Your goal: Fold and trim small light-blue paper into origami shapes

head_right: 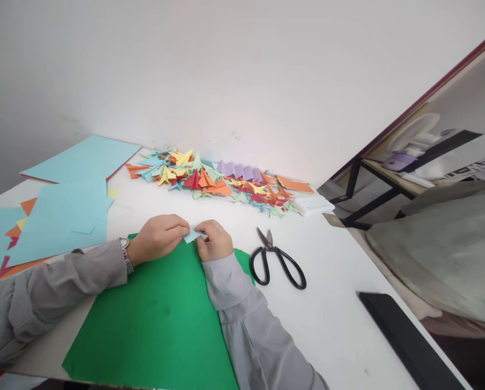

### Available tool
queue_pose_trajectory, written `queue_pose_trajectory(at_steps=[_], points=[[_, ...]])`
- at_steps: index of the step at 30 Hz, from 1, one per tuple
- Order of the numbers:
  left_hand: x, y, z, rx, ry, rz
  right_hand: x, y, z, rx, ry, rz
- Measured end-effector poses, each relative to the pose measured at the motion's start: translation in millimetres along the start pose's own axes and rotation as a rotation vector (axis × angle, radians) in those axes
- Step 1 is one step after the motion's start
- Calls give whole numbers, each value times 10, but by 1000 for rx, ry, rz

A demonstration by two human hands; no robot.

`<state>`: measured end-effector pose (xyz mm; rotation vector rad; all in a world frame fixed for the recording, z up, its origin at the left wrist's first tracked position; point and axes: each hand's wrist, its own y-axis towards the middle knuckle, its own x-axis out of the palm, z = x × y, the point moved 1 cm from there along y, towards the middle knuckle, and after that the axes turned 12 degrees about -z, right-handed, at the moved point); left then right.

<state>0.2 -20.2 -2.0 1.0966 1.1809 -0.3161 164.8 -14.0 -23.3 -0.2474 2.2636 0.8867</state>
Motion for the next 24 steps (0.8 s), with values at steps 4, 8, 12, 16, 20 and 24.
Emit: queue_pose_trajectory(at_steps=[4, 8, 12, 16, 20, 24], points=[[10, -12, -16, -22, 26, 18, -11, -1, -1, 0, 12, -6], [8, -12, -12, -38, 39, 3, -33, -2, -6, 40, -5, -56], [19, 1, -21, -110, -81, -25, -24, 11, -26, 85, 17, -56], [71, 1, -72, -240, -352, 29, 5, 26, -31, 119, 83, -32], [113, -14, -104, -321, -471, 69, 31, 17, -8, 167, 147, -3], [97, -13, -97, -353, -515, 46, 63, 3, 25, 322, 333, 35]])
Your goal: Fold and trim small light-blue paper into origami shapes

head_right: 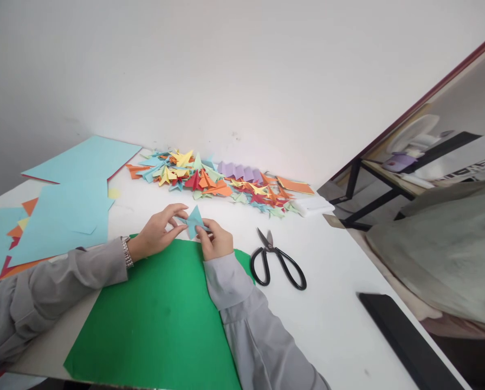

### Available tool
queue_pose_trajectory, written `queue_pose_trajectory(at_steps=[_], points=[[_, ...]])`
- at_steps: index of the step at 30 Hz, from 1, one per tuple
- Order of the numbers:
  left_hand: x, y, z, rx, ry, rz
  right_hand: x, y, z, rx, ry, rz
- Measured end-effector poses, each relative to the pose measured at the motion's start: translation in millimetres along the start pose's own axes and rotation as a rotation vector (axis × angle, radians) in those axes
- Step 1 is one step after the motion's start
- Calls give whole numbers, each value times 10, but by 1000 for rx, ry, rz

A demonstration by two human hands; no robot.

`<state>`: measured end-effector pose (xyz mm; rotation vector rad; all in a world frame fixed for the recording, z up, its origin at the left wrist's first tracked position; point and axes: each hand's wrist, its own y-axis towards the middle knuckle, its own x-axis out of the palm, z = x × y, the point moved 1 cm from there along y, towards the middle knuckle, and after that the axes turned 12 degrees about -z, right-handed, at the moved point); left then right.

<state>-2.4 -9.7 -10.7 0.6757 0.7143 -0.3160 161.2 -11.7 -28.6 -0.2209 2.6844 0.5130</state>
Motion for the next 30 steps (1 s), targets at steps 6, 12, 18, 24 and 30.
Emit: queue_pose_trajectory(at_steps=[6, 12, 18, 24, 30], points=[[-20, 7, 36, 155, 23, -68, -10, 24, -36, 102, 266, 34], [-22, 9, 21, 197, 69, -52, -11, 27, -116, 76, 353, -23], [-34, 25, 41, 213, 86, 22, -6, 12, -141, 84, 325, -12], [-36, 21, 52, 220, 102, 54, -11, -2, -137, 77, 264, 7], [-32, 20, 28, 255, 126, 52, -12, 15, -106, 58, 362, 36]])
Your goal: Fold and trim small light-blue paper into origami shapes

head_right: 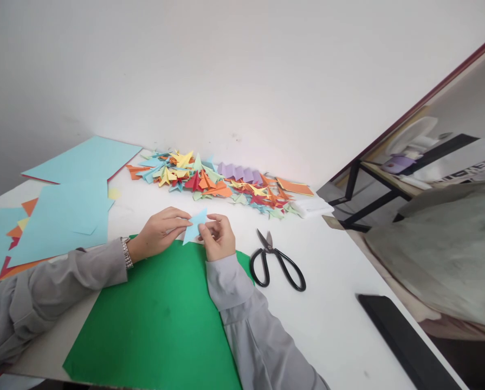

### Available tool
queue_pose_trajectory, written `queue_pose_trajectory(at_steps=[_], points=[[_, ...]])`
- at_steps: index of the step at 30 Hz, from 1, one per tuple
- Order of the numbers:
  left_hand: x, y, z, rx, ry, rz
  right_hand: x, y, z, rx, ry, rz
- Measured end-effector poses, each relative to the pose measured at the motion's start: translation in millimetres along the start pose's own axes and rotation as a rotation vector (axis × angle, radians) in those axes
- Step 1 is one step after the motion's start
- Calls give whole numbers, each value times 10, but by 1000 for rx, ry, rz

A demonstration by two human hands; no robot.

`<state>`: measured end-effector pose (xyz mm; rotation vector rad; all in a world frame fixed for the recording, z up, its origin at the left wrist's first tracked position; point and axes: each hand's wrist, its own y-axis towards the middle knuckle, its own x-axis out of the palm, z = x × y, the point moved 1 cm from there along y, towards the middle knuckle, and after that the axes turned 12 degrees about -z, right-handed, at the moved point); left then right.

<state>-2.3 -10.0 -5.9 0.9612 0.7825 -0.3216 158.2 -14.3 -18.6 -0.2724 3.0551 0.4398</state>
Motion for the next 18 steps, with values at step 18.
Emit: queue_pose_trajectory(at_steps=[18], points=[[23, -3, -17, 96, -54, -44, -6, 35, 101, 46, 137, -14]])
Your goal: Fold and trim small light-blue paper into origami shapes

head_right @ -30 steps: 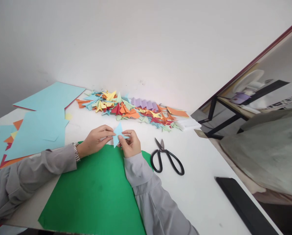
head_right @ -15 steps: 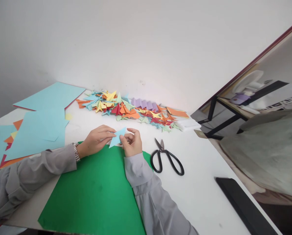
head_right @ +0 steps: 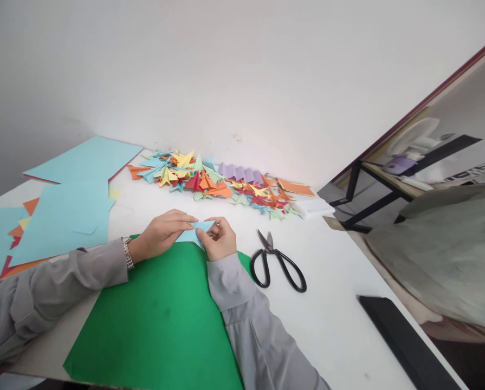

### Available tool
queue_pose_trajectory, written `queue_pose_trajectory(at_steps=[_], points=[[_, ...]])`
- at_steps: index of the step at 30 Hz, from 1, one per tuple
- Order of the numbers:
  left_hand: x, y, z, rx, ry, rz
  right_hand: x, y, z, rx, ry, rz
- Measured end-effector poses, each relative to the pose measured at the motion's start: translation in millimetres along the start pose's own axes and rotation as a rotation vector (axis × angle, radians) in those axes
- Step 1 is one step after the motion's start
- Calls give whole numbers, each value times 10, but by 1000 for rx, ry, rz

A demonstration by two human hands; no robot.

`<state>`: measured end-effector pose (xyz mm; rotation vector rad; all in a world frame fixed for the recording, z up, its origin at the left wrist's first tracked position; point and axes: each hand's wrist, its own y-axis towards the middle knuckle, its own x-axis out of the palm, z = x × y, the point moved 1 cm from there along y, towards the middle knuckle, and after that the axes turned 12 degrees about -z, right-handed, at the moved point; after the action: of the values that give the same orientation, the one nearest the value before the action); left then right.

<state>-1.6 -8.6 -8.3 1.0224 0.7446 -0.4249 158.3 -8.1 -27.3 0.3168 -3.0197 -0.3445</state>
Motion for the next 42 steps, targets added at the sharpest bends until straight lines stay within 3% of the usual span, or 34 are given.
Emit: queue_pose_trajectory(at_steps=[9, 20, 36, 42], points=[[-10, 3, 13, 12, 37, -11, 43, -21, -105, 17, 43, 33], [6, -16, 29, 37, 122, -52, 4, -22, -103, 41, -152, 95], [52, -4, 232, 87, 369, -261, -55, -7, -121, 57, -206, 159], [28, 15, 254, 93, 381, -270, -56, -6, -131, 55, -180, 192]])
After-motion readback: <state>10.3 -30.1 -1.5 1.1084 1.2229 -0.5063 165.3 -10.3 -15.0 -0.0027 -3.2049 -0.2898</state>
